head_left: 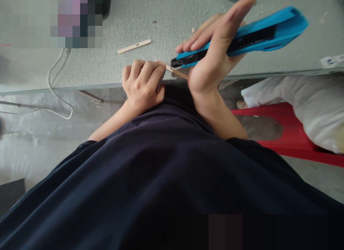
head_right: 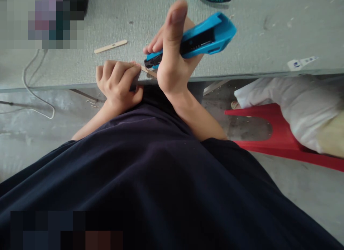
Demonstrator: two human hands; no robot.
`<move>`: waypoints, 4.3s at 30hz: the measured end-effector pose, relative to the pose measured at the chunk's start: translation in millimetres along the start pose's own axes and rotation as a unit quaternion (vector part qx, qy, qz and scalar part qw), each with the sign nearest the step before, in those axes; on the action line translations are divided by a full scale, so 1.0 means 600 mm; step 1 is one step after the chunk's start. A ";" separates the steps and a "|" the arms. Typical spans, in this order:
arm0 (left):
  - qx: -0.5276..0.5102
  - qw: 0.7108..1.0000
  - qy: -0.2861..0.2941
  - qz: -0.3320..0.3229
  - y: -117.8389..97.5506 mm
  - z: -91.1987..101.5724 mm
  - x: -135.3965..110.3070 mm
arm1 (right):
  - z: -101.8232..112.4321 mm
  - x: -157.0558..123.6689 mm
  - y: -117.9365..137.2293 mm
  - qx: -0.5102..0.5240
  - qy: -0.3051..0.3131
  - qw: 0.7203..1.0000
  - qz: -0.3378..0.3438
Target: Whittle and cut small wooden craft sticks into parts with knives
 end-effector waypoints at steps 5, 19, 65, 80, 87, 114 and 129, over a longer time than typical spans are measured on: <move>0.023 0.999 -0.027 -0.009 0.000 0.000 0.000 | 0.000 -0.001 0.000 -0.004 -0.004 1.000 -0.001; 0.004 1.000 0.001 -0.006 0.004 -0.006 0.001 | 0.007 -0.002 0.004 -0.087 0.078 0.990 0.076; -0.032 0.999 0.021 -0.026 -0.007 0.026 0.007 | 0.044 0.028 0.061 -0.246 0.342 0.906 -0.024; -0.041 0.996 0.028 -0.078 0.003 0.036 0.008 | 0.081 0.046 0.041 -0.178 0.309 0.922 -0.154; -0.045 0.996 0.020 -0.081 0.012 0.026 0.004 | 0.085 0.052 0.034 -0.212 0.364 0.895 -0.146; -0.038 0.996 -0.051 -0.064 0.027 -0.019 -0.014 | 0.085 0.050 0.045 -0.259 0.345 0.895 -0.111; 0.015 0.994 -0.083 -0.069 0.024 -0.029 -0.017 | 0.018 0.021 0.014 -0.041 0.136 0.988 0.054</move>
Point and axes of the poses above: each hand's wrist, its own x-axis towards the middle knuckle, its own z-axis out of the back of the hand, y = z × x, the point moved 3 cm from there along x, towards the middle knuckle, and after that the axes turned 13 degrees about x, right-handed, at the moved point
